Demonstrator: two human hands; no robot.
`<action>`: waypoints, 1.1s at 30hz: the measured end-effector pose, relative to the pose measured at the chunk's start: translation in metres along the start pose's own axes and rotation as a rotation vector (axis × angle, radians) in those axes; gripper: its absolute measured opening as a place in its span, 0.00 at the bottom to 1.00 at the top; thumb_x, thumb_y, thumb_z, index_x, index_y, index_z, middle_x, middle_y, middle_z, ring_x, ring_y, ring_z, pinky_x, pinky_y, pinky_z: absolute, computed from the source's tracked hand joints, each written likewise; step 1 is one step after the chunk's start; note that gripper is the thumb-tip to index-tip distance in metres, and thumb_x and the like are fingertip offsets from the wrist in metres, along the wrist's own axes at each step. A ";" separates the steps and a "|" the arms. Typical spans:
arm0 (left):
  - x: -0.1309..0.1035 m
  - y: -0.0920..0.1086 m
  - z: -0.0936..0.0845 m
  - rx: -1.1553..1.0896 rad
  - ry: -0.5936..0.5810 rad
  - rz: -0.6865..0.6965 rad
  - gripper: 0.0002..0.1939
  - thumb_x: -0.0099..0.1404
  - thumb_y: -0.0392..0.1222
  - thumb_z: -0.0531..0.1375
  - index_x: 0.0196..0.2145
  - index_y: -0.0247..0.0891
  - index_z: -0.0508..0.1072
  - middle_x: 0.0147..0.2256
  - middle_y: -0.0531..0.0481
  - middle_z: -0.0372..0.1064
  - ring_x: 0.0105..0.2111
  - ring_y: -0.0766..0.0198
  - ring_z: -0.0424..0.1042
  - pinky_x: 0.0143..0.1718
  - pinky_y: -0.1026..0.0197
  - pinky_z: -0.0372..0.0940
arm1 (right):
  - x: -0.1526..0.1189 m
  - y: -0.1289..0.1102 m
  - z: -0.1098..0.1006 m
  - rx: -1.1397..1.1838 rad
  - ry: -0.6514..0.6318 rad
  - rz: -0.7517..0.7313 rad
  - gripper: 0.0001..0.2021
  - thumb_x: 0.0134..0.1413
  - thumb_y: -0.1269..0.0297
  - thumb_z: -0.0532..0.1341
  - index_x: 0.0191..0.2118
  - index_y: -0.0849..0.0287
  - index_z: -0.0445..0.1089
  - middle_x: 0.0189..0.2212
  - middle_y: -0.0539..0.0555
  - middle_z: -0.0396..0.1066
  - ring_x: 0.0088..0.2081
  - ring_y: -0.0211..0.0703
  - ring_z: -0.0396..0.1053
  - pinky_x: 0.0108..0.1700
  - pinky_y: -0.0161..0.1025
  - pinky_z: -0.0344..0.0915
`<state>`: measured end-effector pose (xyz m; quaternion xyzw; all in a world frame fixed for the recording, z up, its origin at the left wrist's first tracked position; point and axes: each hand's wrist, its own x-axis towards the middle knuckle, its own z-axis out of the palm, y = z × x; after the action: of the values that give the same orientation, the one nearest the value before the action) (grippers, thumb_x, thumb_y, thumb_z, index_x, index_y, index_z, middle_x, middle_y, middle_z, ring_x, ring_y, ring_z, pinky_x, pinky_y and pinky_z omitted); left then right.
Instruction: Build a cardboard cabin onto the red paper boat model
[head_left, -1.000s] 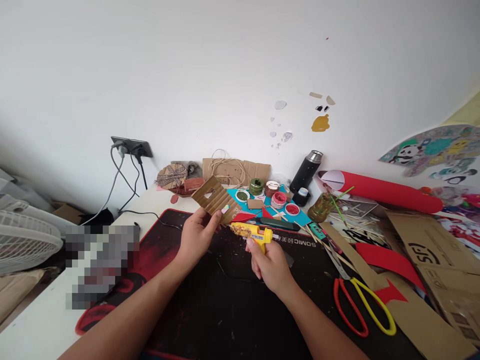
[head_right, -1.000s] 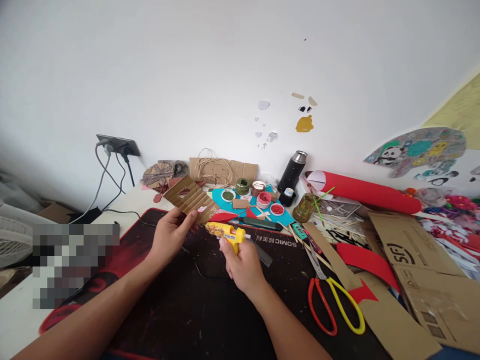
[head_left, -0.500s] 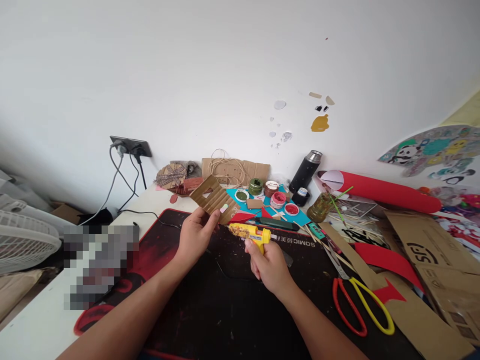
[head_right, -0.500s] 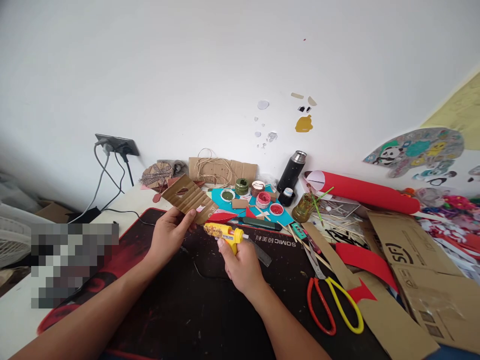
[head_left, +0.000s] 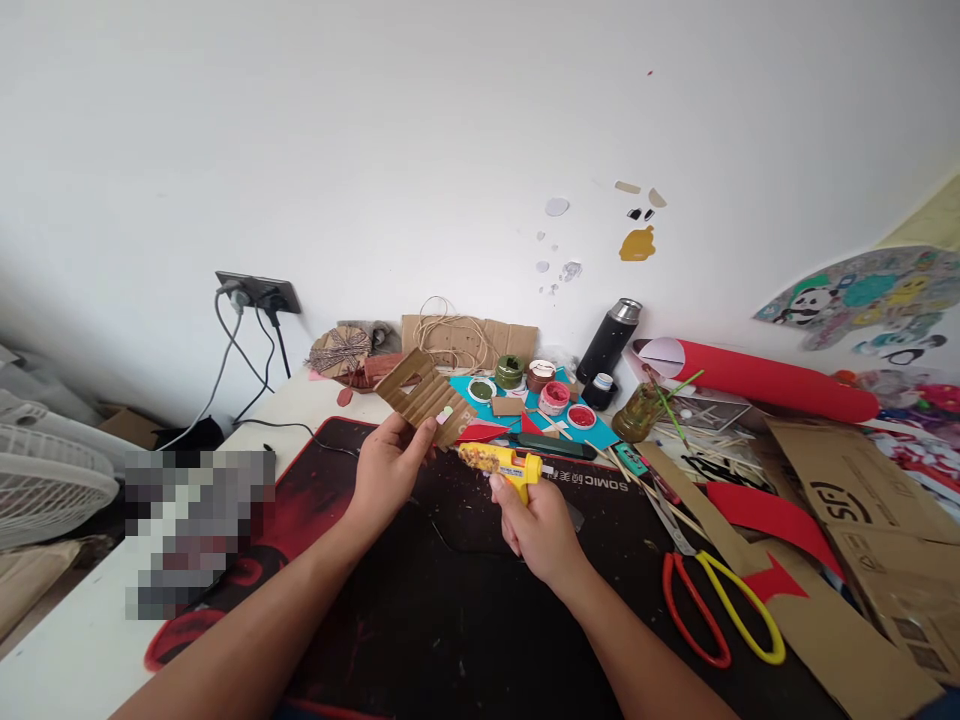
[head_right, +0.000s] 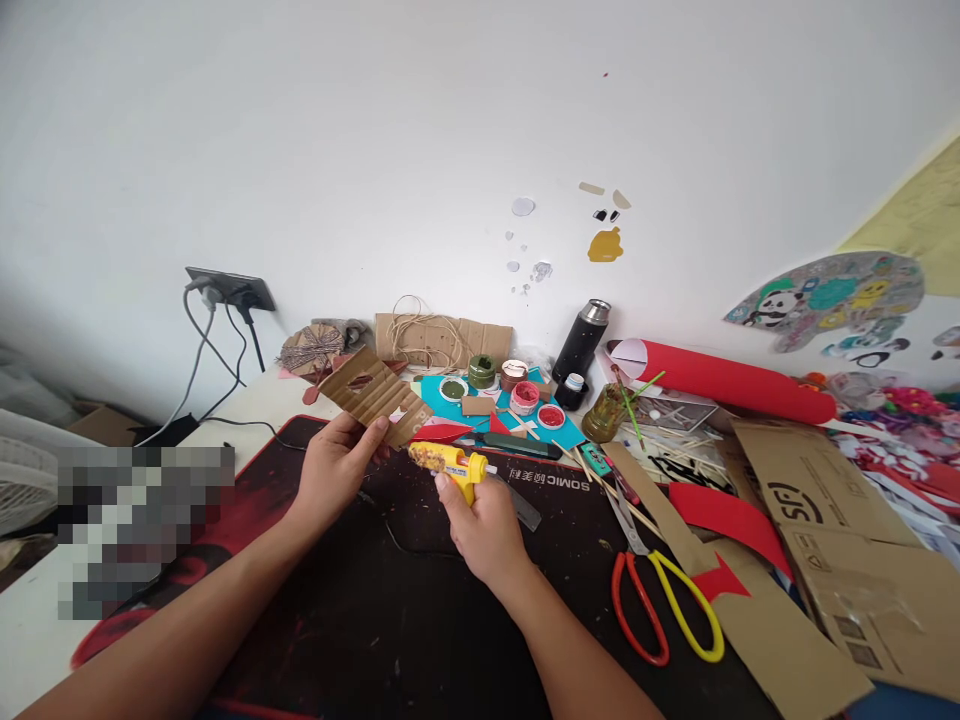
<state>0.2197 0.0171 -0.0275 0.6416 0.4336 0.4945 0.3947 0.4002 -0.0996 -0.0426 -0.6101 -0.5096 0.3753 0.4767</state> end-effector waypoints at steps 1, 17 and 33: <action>0.000 0.000 0.000 0.001 -0.003 0.001 0.19 0.68 0.59 0.62 0.36 0.39 0.75 0.22 0.53 0.73 0.22 0.61 0.72 0.25 0.61 0.64 | 0.000 0.000 0.000 0.002 0.004 0.001 0.30 0.67 0.34 0.55 0.22 0.53 0.61 0.10 0.46 0.57 0.13 0.37 0.57 0.19 0.36 0.54; 0.000 0.002 0.000 0.037 0.006 0.001 0.20 0.67 0.60 0.62 0.34 0.38 0.74 0.21 0.53 0.73 0.21 0.61 0.72 0.25 0.61 0.64 | -0.001 0.002 0.000 -0.077 0.006 -0.007 0.28 0.67 0.35 0.54 0.25 0.54 0.64 0.10 0.46 0.58 0.13 0.38 0.57 0.19 0.36 0.54; 0.000 0.002 0.000 0.011 -0.007 0.008 0.19 0.67 0.59 0.63 0.34 0.39 0.75 0.21 0.53 0.73 0.21 0.60 0.72 0.24 0.61 0.65 | 0.000 -0.001 -0.001 -0.060 0.036 -0.011 0.28 0.67 0.36 0.55 0.24 0.53 0.61 0.10 0.46 0.58 0.13 0.38 0.58 0.19 0.36 0.54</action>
<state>0.2199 0.0163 -0.0261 0.6470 0.4323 0.4916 0.3908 0.4012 -0.0999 -0.0409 -0.6278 -0.5154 0.3463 0.4694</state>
